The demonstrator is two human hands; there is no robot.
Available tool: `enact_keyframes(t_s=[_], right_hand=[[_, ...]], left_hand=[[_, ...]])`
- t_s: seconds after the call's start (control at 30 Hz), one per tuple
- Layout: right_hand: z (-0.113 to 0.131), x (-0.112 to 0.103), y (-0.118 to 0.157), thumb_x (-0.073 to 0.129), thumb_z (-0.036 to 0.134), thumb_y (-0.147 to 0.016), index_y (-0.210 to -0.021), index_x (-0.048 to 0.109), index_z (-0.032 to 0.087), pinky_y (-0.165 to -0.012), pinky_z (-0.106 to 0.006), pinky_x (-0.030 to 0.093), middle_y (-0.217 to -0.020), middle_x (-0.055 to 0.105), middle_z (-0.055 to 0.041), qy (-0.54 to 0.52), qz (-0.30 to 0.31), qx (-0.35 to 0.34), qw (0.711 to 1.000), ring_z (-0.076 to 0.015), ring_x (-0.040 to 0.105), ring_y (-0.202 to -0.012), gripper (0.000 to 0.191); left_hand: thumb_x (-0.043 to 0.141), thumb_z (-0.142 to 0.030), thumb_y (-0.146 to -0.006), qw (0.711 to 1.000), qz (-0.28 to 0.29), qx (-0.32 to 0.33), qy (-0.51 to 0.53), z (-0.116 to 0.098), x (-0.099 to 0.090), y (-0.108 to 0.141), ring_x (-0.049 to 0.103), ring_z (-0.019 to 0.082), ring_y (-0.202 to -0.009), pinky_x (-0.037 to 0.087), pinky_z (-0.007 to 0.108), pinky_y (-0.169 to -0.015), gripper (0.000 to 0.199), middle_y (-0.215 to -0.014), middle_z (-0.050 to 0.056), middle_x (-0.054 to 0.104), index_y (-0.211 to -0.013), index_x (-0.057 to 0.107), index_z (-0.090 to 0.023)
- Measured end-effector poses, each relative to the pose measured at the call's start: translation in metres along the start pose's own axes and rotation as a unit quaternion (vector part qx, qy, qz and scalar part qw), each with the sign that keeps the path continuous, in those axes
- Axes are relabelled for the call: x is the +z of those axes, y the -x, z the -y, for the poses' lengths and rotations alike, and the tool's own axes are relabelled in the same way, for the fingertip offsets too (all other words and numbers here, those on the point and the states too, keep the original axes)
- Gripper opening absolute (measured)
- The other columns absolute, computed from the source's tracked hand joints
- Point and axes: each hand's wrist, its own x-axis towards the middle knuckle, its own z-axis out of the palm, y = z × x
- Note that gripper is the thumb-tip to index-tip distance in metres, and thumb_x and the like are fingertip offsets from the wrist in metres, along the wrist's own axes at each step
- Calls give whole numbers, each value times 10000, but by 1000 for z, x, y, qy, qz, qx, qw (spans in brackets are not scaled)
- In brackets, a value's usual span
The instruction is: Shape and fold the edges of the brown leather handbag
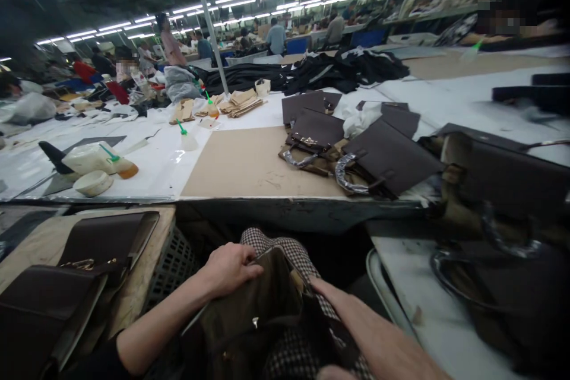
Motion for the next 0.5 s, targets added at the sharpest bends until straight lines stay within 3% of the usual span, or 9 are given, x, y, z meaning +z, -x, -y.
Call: enact_keyframes(t_s=[0.07, 0.13, 0.27, 0.37, 0.43, 0.5], right_hand=[[-3, 18, 16, 675, 520, -777, -1460, 412, 291, -1089, -543, 436, -1477, 475, -112, 30, -29, 29, 999, -383, 453, -1337, 767], [-7, 27, 21, 593, 484, -844, -1437, 433, 278, -1086, -524, 442, -1467, 487, -113, 46, -51, 61, 996, -349, 474, -1327, 648], [-11, 14, 20, 524, 408, -897, -1330, 503, 290, -975, -404, 520, -1278, 643, -85, 12, -56, 61, 996, -276, 627, -1131, 449], [-13, -5, 22, 448, 381, -934, -1292, 506, 280, -815, -337, 561, -1065, 709, -58, -43, -56, 51, 996, -221, 690, -878, 377], [-14, -8, 25, 385, 419, -961, -1293, 513, 290, -851, -341, 557, -1089, 704, -63, -68, -60, 52, 995, -222, 686, -930, 378], [-17, -1, 26, 384, 491, -957, -1328, 514, 334, -994, -381, 507, -1285, 639, -63, -87, -43, 49, 994, -251, 616, -1158, 423]], left_hand=[[712, -416, -724, 997, 36, 25, 66, -4, 3, -4, 651, 233, -849, 429, 283, -704, 531, -950, 35, 727, -1220, 605, -261], [731, -330, -701, 980, 89, 61, 165, -8, 6, -8, 641, 233, -976, 460, 292, -805, 697, -1108, 39, 706, -1354, 498, -258], [642, -198, -707, 950, 163, 93, 251, -11, -4, -7, 643, 212, -905, 479, 281, -760, 348, -988, 28, 721, -1053, 676, -170], [617, -149, -687, 943, 182, 100, 259, -12, -31, 8, 641, 182, -834, 469, 257, -719, 362, -945, 9, 727, -1042, 681, -179], [612, -133, -676, 946, 185, 97, 247, -12, -51, 22, 625, 161, -789, 449, 236, -685, 414, -915, -7, 722, -1080, 679, -203], [620, -129, -653, 962, 173, 82, 195, -12, -63, 36, 591, 146, -711, 408, 216, -601, 432, -836, -24, 706, -1068, 694, -222]])
